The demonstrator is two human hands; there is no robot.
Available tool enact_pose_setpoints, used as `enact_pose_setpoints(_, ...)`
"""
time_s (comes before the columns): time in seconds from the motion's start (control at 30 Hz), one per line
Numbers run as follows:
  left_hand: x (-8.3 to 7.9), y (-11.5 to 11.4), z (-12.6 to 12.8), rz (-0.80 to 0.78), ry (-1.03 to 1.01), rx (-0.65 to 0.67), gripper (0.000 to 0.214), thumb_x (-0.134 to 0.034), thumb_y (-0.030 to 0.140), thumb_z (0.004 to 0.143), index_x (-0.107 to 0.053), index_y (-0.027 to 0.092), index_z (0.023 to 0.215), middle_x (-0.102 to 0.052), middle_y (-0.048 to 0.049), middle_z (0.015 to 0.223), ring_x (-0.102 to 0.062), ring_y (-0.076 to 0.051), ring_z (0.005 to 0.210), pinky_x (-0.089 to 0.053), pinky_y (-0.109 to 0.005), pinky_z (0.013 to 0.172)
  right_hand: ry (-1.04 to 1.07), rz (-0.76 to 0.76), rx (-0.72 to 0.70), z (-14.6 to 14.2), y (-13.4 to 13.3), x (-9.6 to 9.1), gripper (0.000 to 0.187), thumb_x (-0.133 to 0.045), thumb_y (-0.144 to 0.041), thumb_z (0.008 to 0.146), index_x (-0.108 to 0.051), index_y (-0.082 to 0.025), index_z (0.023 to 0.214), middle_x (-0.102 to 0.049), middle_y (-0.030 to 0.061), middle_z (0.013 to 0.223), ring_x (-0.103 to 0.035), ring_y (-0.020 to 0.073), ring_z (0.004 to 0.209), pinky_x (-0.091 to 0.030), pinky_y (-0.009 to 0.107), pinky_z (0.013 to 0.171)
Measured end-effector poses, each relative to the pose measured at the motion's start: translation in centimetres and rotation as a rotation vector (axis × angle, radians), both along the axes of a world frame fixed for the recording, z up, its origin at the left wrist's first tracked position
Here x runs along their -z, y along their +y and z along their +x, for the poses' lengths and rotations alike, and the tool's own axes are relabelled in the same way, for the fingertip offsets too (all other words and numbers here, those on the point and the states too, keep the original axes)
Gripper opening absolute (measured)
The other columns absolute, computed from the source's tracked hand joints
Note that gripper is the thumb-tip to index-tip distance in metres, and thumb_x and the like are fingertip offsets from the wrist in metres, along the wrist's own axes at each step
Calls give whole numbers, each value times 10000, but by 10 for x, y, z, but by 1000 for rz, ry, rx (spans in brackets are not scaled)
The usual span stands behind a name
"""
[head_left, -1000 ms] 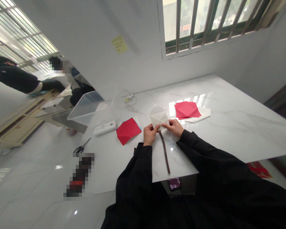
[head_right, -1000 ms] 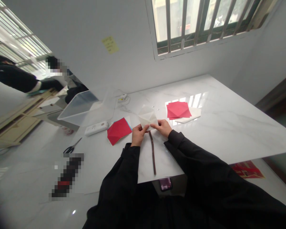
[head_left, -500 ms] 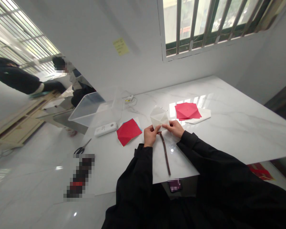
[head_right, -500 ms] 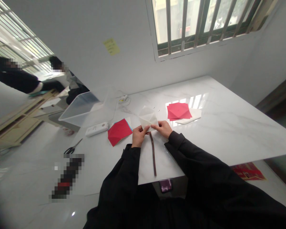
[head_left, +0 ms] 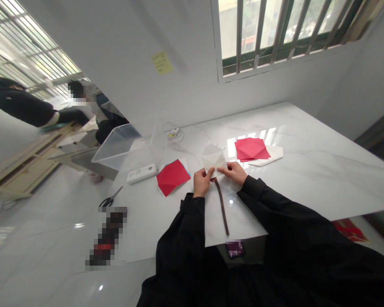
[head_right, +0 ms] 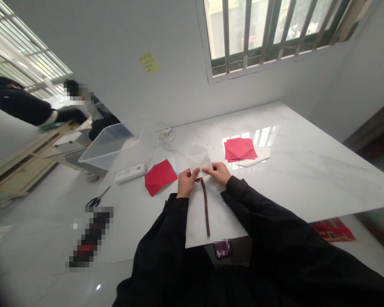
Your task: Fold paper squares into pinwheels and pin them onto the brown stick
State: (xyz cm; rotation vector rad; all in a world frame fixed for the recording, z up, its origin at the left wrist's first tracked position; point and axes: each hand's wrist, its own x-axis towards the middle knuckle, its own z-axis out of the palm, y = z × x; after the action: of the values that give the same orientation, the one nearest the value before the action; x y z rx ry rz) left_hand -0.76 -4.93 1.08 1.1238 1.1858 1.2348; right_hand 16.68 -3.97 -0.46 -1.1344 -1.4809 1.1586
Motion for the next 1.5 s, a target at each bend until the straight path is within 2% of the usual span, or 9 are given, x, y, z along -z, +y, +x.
enact_pose_setpoints(0.4, 1, -1, 1, 8, 19, -16, 583, -848, 613, 653, -764, 104, 927, -763, -83, 882, -647, -162, 661, -574, -306, 589, 5, -13, 11, -1, -3, -8, 535, -680, -634, 805, -748, -104, 816, -647, 48, 604, -602, 192, 638, -458, 268, 567)
enact_pose_setpoints(0.57, -1, -1, -1, 58, 22, -9, 641, -847, 600, 674, -711, 132, 1089, -764, -114, 1028, -698, -199, 775, -575, -293, 612, 16, -3, 20, -1, -3, -8, 549, -680, -648, 799, -747, -104, 823, -658, 54, 624, -603, 193, 646, -460, 270, 570)
enact_pose_setpoints(0.67, 1, 2, -5, 101, 19, -53, 680, -842, 605, 683, -651, 169, 1168, -759, -86, 976, -709, -195, 800, -560, -272, 646, 11, -4, 15, 0, -2, -8, 549, -686, -645, 795, -753, -103, 835, -662, 54, 631, -603, 193, 648, -455, 267, 566)
enact_pose_setpoints(0.83, 8, 7, -10, 55, -33, -42, 492, -812, 617, 703, -625, 175, 812, -692, -9, 761, -630, -127, 664, -512, -236, 634, 38, -2, -24, 1, 0, -6, 548, -710, -631, 777, -773, -99, 888, -684, 50, 676, -611, 195, 664, -461, 268, 579)
enact_pose_setpoints(1.0, 9, 5, -11, 36, 0, -57, 490, -851, 587, 664, -584, 183, 738, -653, 22, 659, -572, -103, 581, -451, -212, 563, 36, -10, -9, 1, 1, -1, 527, -716, -608, 778, -777, -97, 890, -693, 53, 689, -626, 207, 693, -470, 267, 584)
enact_pose_setpoints(1.2, 5, 4, -9, 8, -102, 68, 575, -865, 530, 683, -726, 147, 1089, -786, -100, 1023, -722, -205, 853, -560, -323, 815, 59, 21, -17, 0, 4, 6, 475, -713, -562, 812, -770, -109, 941, -752, 80, 864, -656, 222, 785, -514, 287, 682)
enact_pose_setpoints(1.27, 5, 4, -9, 16, -85, 86, 573, -863, 522, 685, -748, 127, 1083, -788, -122, 1047, -727, -227, 880, -558, -339, 834, 24, 41, -6, 0, 3, 6, 459, -702, -560, 819, -751, -117, 927, -736, 68, 832, -646, 210, 766, -512, 280, 671)
enact_pose_setpoints(1.37, 6, 4, -10, 13, -44, 88, 533, -864, 514, 677, -773, 117, 1020, -792, -123, 1013, -723, -233, 850, -549, -333, 794, -2, 67, 60, -2, 0, 4, 542, -740, -534, 788, -679, -146, 1162, -707, 29, 798, -619, 175, 673, -514, 271, 609)
enact_pose_setpoints(1.5, 8, 4, -10, -7, -42, 97, 507, -865, 494, 673, -779, 111, 993, -793, -117, 982, -714, -221, 811, -538, -317, 761, 29, 137, 153, -3, -5, -2, 900, -812, -461, 742, -421, -235, 1521, -696, 105, 1162, -607, 135, 621, -532, 272, 537)
